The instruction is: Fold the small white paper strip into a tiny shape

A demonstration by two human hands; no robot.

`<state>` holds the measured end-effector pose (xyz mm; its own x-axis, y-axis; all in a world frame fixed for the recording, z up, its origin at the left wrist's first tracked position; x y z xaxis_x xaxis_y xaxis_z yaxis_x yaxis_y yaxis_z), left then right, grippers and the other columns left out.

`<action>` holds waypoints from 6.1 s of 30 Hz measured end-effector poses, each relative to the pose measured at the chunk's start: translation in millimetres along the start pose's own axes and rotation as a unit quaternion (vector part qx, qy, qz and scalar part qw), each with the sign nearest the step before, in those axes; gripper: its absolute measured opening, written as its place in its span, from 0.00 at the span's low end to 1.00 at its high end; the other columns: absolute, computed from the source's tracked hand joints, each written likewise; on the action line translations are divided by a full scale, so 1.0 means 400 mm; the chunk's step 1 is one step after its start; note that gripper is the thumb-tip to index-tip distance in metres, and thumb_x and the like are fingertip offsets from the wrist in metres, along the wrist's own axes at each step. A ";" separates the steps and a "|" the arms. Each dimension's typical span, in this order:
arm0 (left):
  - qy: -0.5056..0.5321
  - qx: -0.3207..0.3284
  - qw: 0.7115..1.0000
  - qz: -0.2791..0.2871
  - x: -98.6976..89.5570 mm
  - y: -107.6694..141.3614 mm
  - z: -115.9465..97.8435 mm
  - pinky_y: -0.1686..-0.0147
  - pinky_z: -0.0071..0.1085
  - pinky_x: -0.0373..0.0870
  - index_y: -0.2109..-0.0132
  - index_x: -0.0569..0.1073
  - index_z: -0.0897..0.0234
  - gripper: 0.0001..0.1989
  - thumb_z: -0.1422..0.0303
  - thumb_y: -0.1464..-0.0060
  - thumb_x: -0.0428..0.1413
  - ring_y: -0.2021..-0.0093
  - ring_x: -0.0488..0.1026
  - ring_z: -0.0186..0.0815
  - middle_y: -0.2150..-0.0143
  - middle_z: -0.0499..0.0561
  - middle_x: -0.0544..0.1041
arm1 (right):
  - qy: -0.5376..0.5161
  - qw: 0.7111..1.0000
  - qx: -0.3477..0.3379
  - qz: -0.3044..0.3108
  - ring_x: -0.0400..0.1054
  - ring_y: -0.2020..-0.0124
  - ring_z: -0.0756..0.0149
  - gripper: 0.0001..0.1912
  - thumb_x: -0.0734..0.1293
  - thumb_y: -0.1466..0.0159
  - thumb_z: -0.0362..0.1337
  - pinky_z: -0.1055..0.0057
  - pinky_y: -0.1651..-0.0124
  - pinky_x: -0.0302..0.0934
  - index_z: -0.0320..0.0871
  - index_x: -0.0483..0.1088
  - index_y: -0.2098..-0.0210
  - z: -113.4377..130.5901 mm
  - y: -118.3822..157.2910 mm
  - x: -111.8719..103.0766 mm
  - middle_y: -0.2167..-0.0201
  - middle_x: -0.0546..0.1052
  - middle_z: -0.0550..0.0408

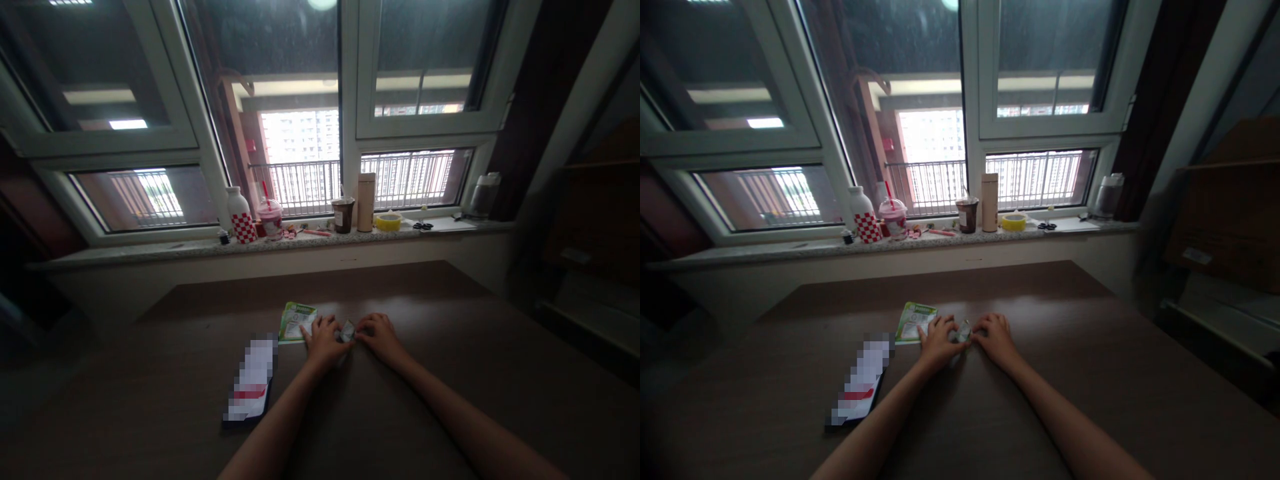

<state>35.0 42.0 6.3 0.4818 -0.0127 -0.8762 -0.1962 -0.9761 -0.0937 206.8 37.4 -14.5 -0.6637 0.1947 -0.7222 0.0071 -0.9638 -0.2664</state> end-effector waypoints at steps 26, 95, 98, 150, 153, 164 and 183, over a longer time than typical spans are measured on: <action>-0.013 -0.008 1.000 0.021 -0.011 0.001 -0.008 0.38 0.67 0.30 0.57 0.73 0.53 0.17 0.53 0.54 0.58 0.32 0.49 0.51 0.35 0.46 0.64 | 0.045 0.998 -0.036 -0.019 0.59 0.50 0.56 0.05 0.69 0.40 0.40 0.62 0.46 0.53 0.48 0.78 0.67 0.013 -0.001 0.002 0.59 0.75 0.51; 0.139 0.018 0.981 -0.133 -0.005 -0.007 -0.011 0.36 0.61 0.35 0.67 0.80 0.53 0.04 0.62 0.50 0.61 0.38 0.58 0.47 0.46 0.48 0.75 | -0.027 0.998 -0.052 -0.016 0.59 0.50 0.57 0.05 0.70 0.41 0.40 0.61 0.44 0.53 0.47 0.76 0.71 0.016 0.006 0.005 0.60 0.75 0.52; 0.143 0.012 0.981 -0.128 -0.003 -0.009 -0.008 0.37 0.61 0.35 0.67 0.80 0.54 0.03 0.62 0.50 0.61 0.38 0.57 0.47 0.46 0.48 0.74 | -0.030 0.998 -0.056 -0.018 0.59 0.50 0.57 0.05 0.70 0.41 0.40 0.60 0.44 0.54 0.47 0.76 0.71 0.011 0.003 0.007 0.61 0.75 0.52; 0.138 0.009 0.981 -0.139 -0.002 -0.015 -0.009 0.37 0.62 0.38 0.67 0.80 0.51 0.03 0.63 0.50 0.61 0.39 0.58 0.48 0.46 0.47 0.74 | -0.055 0.995 -0.074 -0.045 0.60 0.50 0.57 0.05 0.70 0.40 0.41 0.60 0.44 0.54 0.50 0.77 0.65 0.013 -0.002 0.002 0.59 0.73 0.52; 0.140 0.011 0.980 -0.139 -0.002 -0.015 -0.009 0.37 0.62 0.37 0.67 0.80 0.51 0.03 0.62 0.50 0.62 0.38 0.58 0.47 0.45 0.47 0.74 | -0.055 0.994 -0.077 -0.046 0.60 0.51 0.57 0.05 0.70 0.40 0.41 0.60 0.45 0.55 0.50 0.77 0.65 0.018 -0.003 0.001 0.60 0.73 0.52; 0.153 0.007 0.975 -0.159 -0.008 -0.011 -0.008 0.36 0.59 0.36 0.65 0.81 0.52 0.04 0.63 0.49 0.61 0.38 0.58 0.47 0.45 0.48 0.73 | -0.017 0.999 -0.035 -0.032 0.60 0.52 0.57 0.04 0.70 0.41 0.40 0.62 0.47 0.54 0.48 0.77 0.67 0.022 -0.002 0.009 0.63 0.74 0.53; 0.118 0.011 0.984 -0.130 0.002 -0.017 -0.006 0.37 0.63 0.33 0.67 0.81 0.51 0.04 0.61 0.53 0.64 0.36 0.54 0.49 0.42 0.46 0.71 | -0.048 0.997 -0.041 -0.039 0.61 0.51 0.57 0.03 0.70 0.42 0.39 0.63 0.46 0.54 0.47 0.77 0.69 0.004 -0.003 0.009 0.60 0.75 0.52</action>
<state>38.6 48.0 7.3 0.7022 0.1842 -0.6878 -0.0577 -0.9480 -0.3129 203.4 38.9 -15.7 -0.7330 0.2463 -0.6340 0.0117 -0.9274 -0.3738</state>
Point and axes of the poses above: each hand's wrist, its own y-axis away from the middle knuckle, its own x-axis out of the palm, z = x × y, the point moved 2 cm from there along -y, towards the middle knuckle
